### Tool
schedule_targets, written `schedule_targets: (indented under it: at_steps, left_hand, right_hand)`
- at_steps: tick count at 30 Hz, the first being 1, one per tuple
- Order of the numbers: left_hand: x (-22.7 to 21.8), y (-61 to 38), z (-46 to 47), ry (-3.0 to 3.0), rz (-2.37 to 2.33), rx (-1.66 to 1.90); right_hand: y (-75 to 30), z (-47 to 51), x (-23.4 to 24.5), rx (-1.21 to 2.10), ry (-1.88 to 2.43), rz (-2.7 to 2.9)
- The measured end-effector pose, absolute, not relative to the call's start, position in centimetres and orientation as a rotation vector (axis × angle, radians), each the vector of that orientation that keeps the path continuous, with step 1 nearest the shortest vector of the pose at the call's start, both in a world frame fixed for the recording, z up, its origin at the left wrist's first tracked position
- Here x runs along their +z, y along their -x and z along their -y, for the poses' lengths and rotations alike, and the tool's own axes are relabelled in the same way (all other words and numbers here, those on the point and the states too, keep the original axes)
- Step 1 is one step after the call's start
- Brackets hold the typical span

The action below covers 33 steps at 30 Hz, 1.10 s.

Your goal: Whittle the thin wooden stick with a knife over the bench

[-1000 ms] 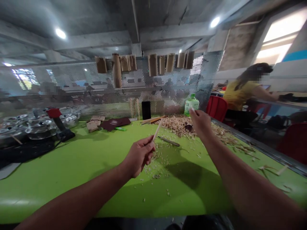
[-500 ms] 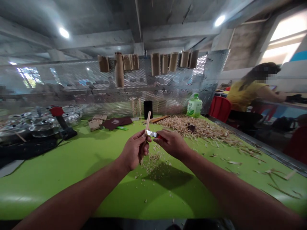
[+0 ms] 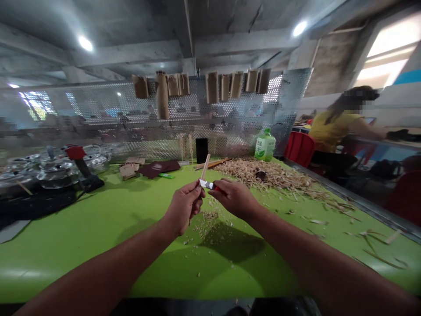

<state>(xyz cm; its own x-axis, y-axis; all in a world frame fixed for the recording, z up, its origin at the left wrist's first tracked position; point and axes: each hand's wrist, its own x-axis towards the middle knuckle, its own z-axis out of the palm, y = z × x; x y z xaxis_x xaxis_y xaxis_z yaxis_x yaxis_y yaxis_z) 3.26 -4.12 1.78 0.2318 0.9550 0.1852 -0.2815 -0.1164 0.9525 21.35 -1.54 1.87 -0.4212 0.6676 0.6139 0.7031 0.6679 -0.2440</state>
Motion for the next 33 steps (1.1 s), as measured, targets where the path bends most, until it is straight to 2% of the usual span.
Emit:
schedule_targets:
  at_steps: [6, 10, 13, 22, 33]
  left_hand:
    - [1.9, -3.6, 5.0, -1.181, -0.776, 1.184]
    - [1.4, -4.0, 5.7, -1.253, -0.754, 1.051]
    - [1.3, -4.1, 5.4, -1.213, -0.707, 1.096]
    - [1.7, -3.1, 3.5, -1.088, -0.707, 1.284]
    - [2.1, -3.4, 3.8, -1.096, -0.718, 1.271]
  right_hand:
    - [-22.4, 0.2, 2.3, -0.138, 1.111, 2.071]
    - [-27.0, -2.9, 3.7, -0.046, 1.339, 1.623]
    - [-29.3, -4.0, 4.4, -0.099, 1.386, 1.406]
    - [-22.2, 0.3, 1.7, 0.043, 0.953, 2.158]
    - [-21.8, 1.2, 1.9, 0.021, 0.971, 2.170]
